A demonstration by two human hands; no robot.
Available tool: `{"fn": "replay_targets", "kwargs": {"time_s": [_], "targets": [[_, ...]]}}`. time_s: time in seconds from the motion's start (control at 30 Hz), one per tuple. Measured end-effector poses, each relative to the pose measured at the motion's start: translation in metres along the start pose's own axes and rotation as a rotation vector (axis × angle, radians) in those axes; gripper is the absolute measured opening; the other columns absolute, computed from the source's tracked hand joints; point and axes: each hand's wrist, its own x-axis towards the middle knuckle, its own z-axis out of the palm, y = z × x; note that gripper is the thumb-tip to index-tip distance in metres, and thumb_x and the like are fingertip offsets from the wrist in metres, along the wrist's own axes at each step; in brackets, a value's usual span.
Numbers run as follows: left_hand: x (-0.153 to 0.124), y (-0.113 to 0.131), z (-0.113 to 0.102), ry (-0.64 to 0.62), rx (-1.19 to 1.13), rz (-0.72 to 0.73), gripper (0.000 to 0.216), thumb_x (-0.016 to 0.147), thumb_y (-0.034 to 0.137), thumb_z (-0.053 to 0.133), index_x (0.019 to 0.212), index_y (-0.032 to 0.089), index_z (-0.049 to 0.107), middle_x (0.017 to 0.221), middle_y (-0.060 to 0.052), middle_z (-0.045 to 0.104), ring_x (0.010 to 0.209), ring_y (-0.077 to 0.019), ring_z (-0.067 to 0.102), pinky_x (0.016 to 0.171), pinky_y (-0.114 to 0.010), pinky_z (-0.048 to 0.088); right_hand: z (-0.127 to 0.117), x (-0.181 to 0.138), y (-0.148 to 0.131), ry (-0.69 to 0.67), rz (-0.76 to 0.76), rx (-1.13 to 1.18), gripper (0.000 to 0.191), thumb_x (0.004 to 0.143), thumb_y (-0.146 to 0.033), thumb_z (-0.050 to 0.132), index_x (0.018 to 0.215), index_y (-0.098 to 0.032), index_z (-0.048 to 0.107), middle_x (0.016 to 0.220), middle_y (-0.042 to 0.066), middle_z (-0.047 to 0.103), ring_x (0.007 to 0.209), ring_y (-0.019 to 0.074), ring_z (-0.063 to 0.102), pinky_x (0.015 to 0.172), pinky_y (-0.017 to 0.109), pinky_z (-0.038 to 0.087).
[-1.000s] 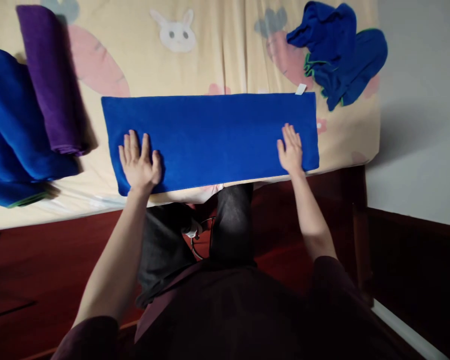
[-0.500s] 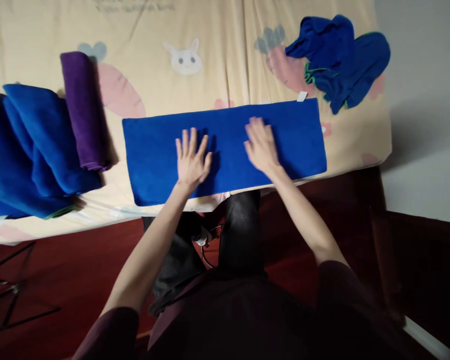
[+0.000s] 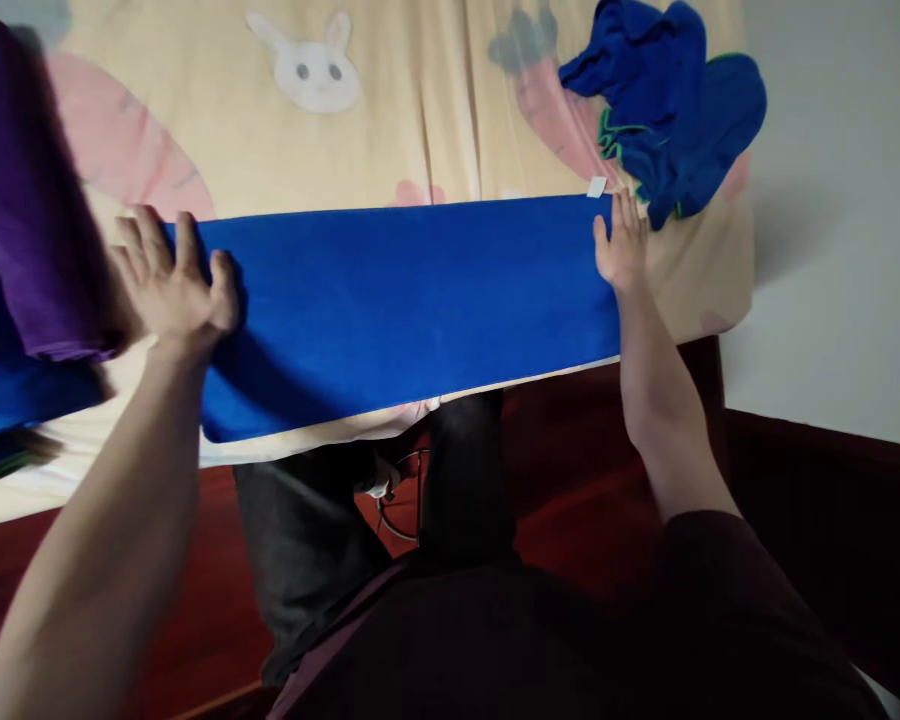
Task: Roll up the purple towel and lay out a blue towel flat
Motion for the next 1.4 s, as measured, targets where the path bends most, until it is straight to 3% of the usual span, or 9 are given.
{"fn": "replay_targets", "kwargs": {"time_s": [0.13, 0.27, 0.5, 0.63, 0.73, 0.87, 1.07, 1.2, 1.4], "targets": [[-0.048, 0.018, 0.006, 0.042, -0.073, 0.031, 0.083, 0.115, 0.061, 0.023, 0.172, 0.001, 0.029, 0.185, -0.027, 0.008, 0.172, -0.0482, 0.004, 0.134, -0.075, 0.012, 0.016, -0.048, -0.014, 0.125, -0.147, 0.044, 0.065, 0.121, -0.035, 0.014, 0.175, 0.000, 0.025, 0.184, 0.023, -0.012, 0.176, 0.0287, 0.000, 0.140, 0.061, 0.010], [-0.147, 0.014, 0.015, 0.001, -0.060, 0.012, 0.070, 0.115, 0.045, 0.034, 0.174, 0.009, 0.035, 0.186, -0.019, 0.017, 0.175, -0.0345, 0.012, 0.142, -0.062, 0.013, 0.038, -0.127, 0.000, 0.121, -0.268, 0.162, 0.062, 0.118, -0.037, 0.029, 0.178, -0.018, 0.032, 0.186, 0.014, 0.024, 0.176, 0.0273, 0.014, 0.141, 0.064, 0.016], [-0.294, -0.013, 0.013, -0.064, -0.099, -0.179, 0.077, 0.114, 0.047, 0.030, 0.176, 0.001, 0.027, 0.184, -0.026, 0.020, 0.174, -0.0401, 0.011, 0.141, -0.064, 0.013, 0.019, -0.184, 0.040, 0.241, 0.126, 0.217, 0.064, 0.114, -0.036, 0.033, 0.169, -0.008, 0.046, 0.180, 0.024, 0.035, 0.175, 0.0319, 0.020, 0.138, 0.069, 0.015], [-0.357, 0.015, 0.020, -0.179, -0.054, -0.254, 0.072, 0.112, 0.043, 0.039, 0.174, 0.007, 0.039, 0.184, -0.024, 0.022, 0.172, -0.0458, 0.018, 0.136, -0.067, 0.027, 0.017, -0.268, -0.042, 0.410, 0.168, 0.501, 0.063, 0.113, -0.039, 0.033, 0.164, -0.007, 0.052, 0.174, 0.027, 0.044, 0.168, 0.0331, 0.038, 0.134, 0.061, 0.035], [-0.383, 0.036, 0.023, -0.210, 0.064, -0.219, 0.067, 0.109, 0.038, 0.051, 0.171, 0.015, 0.048, 0.185, -0.020, 0.021, 0.171, -0.0504, 0.018, 0.131, -0.073, 0.033, 0.038, -0.378, -0.140, 0.187, -0.018, 0.691, 0.059, 0.115, -0.037, 0.030, 0.161, -0.014, 0.058, 0.159, 0.023, 0.064, 0.150, 0.0295, 0.061, 0.125, 0.051, 0.050], [-0.379, 0.044, 0.020, -0.208, 0.156, -0.182, 0.064, 0.109, 0.034, 0.052, 0.170, 0.015, 0.050, 0.185, -0.022, 0.021, 0.168, -0.0554, 0.020, 0.125, -0.079, 0.036, 0.058, -0.487, -0.232, -0.051, -0.316, 0.476, 0.054, 0.109, -0.042, 0.059, 0.157, -0.017, 0.066, 0.174, 0.020, 0.047, 0.167, 0.0426, 0.037, 0.136, 0.074, 0.017], [-0.367, 0.043, 0.016, -0.243, 0.168, -0.176, 0.064, 0.111, 0.037, 0.047, 0.171, 0.014, 0.049, 0.185, -0.020, 0.019, 0.167, -0.0570, 0.020, 0.124, -0.078, 0.037, 0.049, -0.472, -0.240, -0.160, -0.575, 0.468, 0.033, 0.108, -0.025, 0.061, 0.133, -0.016, 0.081, 0.135, 0.014, 0.081, 0.134, 0.0278, 0.072, 0.138, 0.052, 0.031], [-0.371, 0.042, 0.018, -0.251, 0.113, -0.181, 0.065, 0.108, 0.036, 0.052, 0.170, 0.019, 0.050, 0.186, -0.017, 0.020, 0.169, -0.0539, 0.018, 0.127, -0.076, 0.035, 0.050, -0.443, -0.241, -0.134, -0.465, 0.704, 0.029, 0.109, -0.022, 0.057, 0.124, -0.022, 0.083, 0.123, 0.008, 0.085, 0.114, 0.0225, 0.080, 0.113, 0.035, 0.056], [-0.375, 0.039, 0.018, -0.244, 0.073, -0.197, 0.065, 0.106, 0.035, 0.054, 0.169, 0.021, 0.052, 0.186, -0.015, 0.021, 0.170, -0.0523, 0.017, 0.128, -0.076, 0.034, 0.063, -0.423, -0.254, -0.150, -0.224, 1.255, 0.022, 0.105, -0.031, 0.062, 0.109, -0.021, 0.081, 0.106, 0.008, 0.086, 0.088, 0.0207, 0.083, 0.083, 0.030, 0.065]]}}
